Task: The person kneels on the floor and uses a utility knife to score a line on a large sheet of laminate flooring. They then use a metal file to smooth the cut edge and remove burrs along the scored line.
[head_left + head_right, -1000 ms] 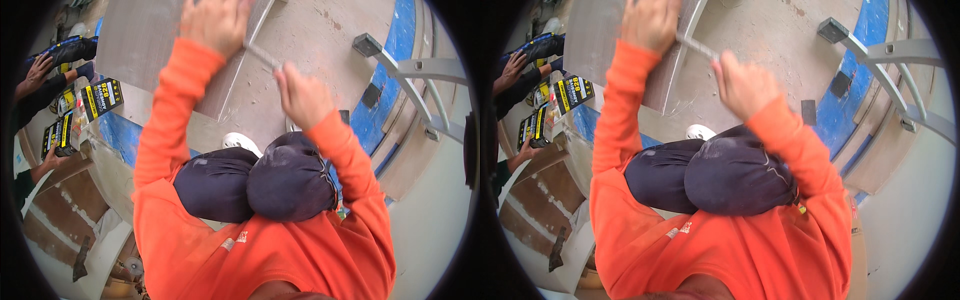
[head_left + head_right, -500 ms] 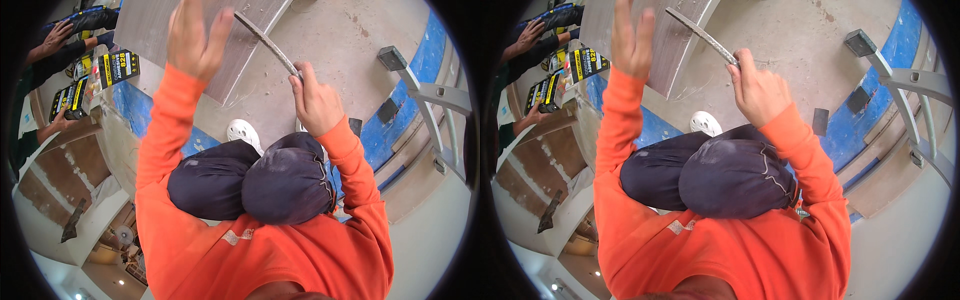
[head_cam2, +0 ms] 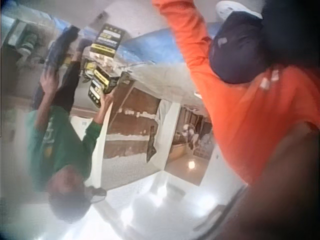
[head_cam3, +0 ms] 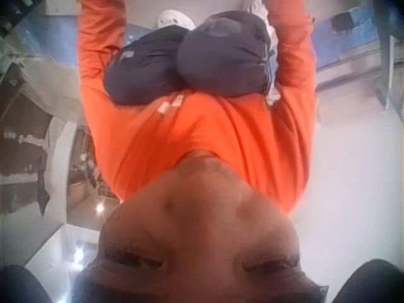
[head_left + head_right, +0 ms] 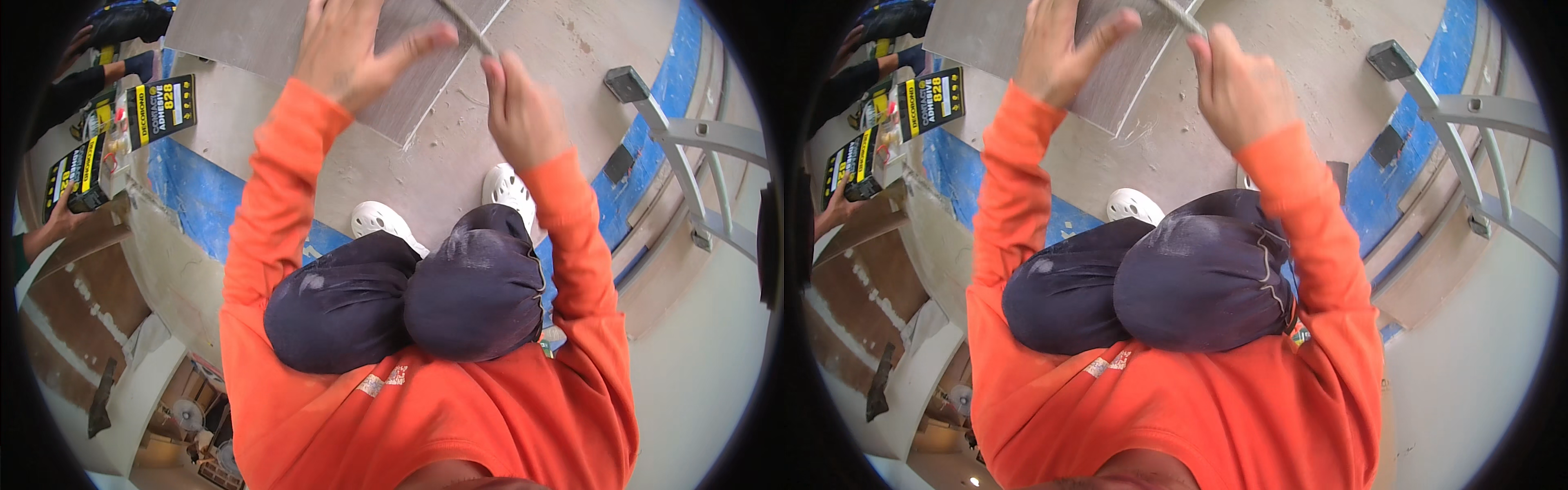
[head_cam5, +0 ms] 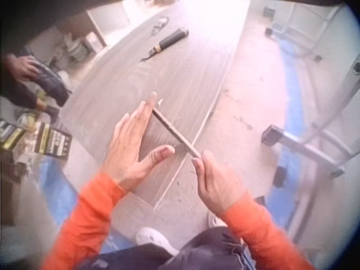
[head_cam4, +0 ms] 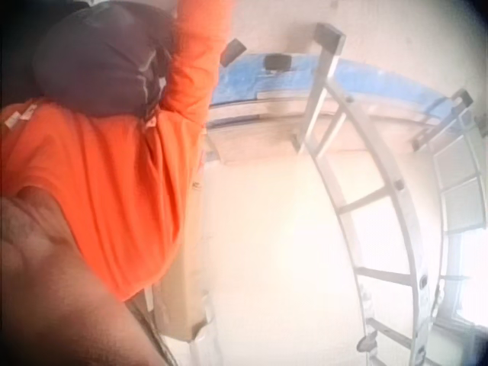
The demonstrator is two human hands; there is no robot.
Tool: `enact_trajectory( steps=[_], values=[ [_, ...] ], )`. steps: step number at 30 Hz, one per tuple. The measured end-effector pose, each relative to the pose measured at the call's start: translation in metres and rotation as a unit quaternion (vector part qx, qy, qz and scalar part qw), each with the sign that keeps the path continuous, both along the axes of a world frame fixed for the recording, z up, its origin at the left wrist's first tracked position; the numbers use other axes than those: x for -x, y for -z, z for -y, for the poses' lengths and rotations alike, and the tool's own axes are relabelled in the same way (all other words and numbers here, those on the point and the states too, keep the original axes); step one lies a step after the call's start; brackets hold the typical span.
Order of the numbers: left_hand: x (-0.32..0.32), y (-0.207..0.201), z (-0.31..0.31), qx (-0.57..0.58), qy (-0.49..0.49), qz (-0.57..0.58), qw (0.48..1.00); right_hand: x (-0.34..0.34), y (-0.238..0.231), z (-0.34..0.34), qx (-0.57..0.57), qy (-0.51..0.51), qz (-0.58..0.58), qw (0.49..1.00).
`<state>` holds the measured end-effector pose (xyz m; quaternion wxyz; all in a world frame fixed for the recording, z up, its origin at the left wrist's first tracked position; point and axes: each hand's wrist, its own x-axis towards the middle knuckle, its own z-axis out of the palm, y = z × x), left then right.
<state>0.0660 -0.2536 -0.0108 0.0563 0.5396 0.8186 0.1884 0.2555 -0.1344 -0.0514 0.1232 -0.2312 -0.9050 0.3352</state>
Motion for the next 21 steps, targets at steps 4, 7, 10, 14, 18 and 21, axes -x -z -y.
enact_trajectory(
  steps=[4,7,10,14,18,21],
  values=[
    [0.017,0.016,0.007,-0.223,-0.019,0.109,0.968,-0.02,0.005,0.024,0.01,0.007,-0.021,1.0],
    [0.004,0.013,0.025,-0.137,-0.038,0.005,0.99,-0.014,0.003,0.015,-0.025,0.023,0.001,0.999],
    [-0.017,0.014,0.032,-0.026,0.02,-0.082,0.996,0.028,0.015,-0.035,-0.026,0.109,-0.081,0.99],
    [-0.045,0.001,0.02,0.025,0.131,-0.083,0.988,0.003,0.156,-0.098,0.033,0.35,0.011,0.936],
    [-0.043,0.005,-0.005,0.017,0.155,-0.075,0.985,-0.017,0.24,-0.151,0.006,0.298,0.193,0.935],
    [-0.042,0.004,-0.022,-0.018,0.115,-0.069,0.991,0.006,0.236,-0.184,-0.208,0.342,0.066,0.914]
  ],
)
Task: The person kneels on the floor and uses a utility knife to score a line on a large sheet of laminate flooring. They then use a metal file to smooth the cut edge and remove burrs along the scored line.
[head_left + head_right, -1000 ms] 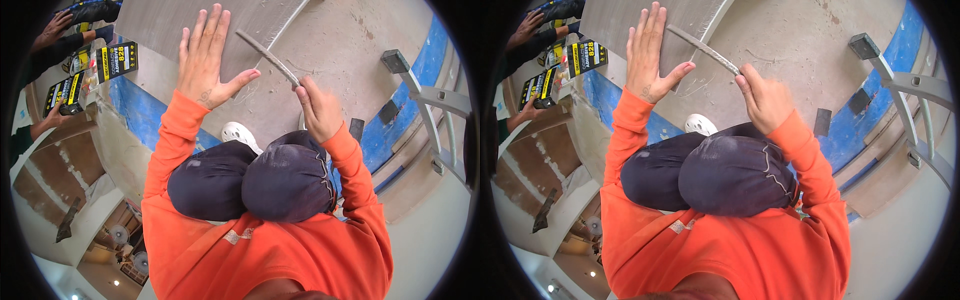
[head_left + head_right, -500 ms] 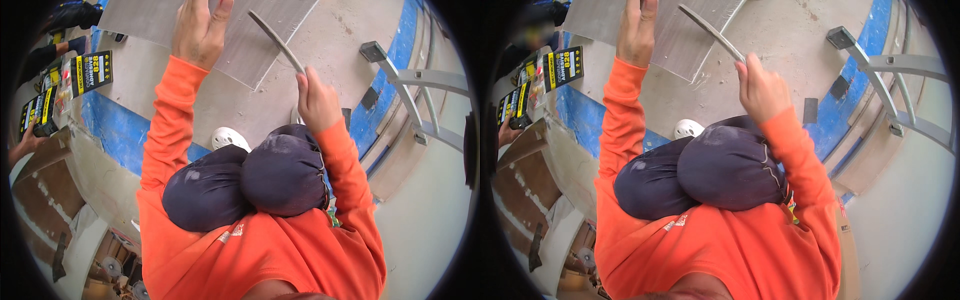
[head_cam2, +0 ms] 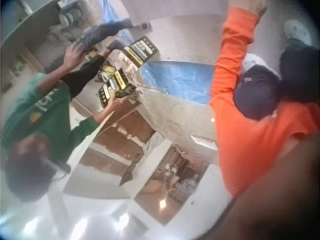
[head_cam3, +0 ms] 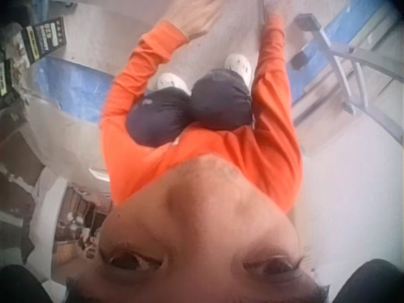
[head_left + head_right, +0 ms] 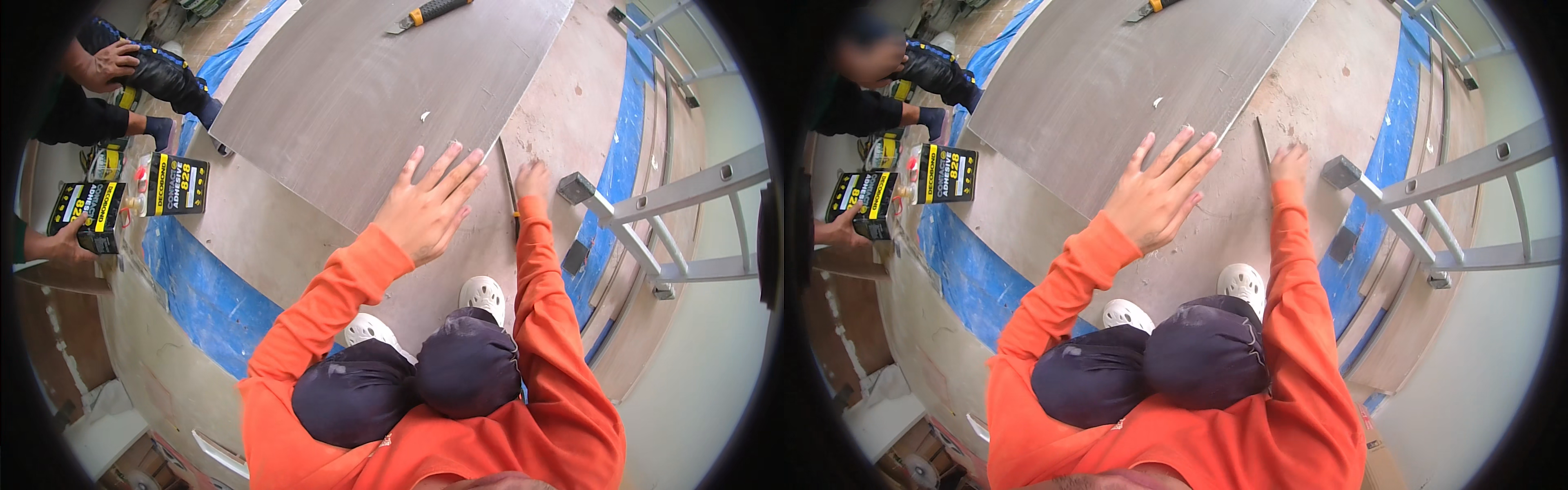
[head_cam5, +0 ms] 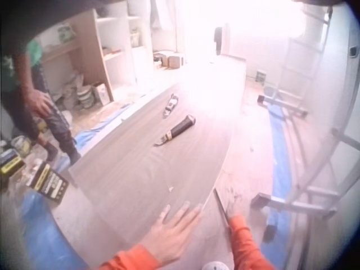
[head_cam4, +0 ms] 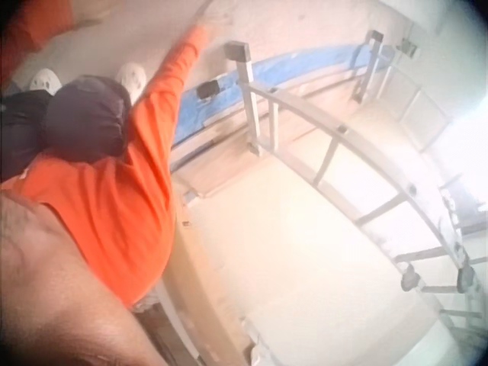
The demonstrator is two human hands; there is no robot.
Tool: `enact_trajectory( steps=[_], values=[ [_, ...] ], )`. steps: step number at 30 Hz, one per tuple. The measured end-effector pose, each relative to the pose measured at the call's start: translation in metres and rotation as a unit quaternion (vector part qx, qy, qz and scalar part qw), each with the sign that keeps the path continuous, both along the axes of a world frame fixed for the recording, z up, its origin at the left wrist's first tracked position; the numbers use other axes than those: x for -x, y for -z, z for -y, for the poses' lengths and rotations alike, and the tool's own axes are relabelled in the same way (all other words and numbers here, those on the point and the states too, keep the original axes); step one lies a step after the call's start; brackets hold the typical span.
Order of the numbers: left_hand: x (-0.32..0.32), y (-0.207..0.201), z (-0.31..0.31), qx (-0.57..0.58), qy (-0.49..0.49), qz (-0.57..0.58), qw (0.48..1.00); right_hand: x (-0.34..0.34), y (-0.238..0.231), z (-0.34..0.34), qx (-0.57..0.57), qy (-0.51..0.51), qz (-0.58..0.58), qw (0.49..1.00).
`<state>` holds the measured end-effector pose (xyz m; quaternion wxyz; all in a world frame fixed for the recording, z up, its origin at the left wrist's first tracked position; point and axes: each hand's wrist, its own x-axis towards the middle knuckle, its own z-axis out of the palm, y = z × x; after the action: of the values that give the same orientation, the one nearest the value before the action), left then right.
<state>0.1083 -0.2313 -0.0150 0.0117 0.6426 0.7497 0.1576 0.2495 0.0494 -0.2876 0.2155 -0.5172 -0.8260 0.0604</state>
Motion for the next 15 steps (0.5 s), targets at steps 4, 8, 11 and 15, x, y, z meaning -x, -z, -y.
enact_trajectory(
  steps=[4,8,11,15],
  values=[
    [0.003,0.005,-0.002,-0.014,-0.035,0.002,0.999,0.116,-0.212,0.009,0.016,-0.204,-0.407,0.89],
    [0.003,0.008,-0.004,-0.051,-0.021,0.035,0.998,0.229,-0.281,0.014,-0.187,-0.474,-0.197,0.837],
    [0.003,0.008,0.003,-0.072,-0.035,0.067,0.995,0.276,-0.294,-0.004,-0.117,-0.551,0.055,0.824],
    [0.019,0.01,0.022,-0.081,-0.11,0.058,0.989,0.29,-0.302,-0.004,0.01,-0.59,0.156,0.793]
  ],
)
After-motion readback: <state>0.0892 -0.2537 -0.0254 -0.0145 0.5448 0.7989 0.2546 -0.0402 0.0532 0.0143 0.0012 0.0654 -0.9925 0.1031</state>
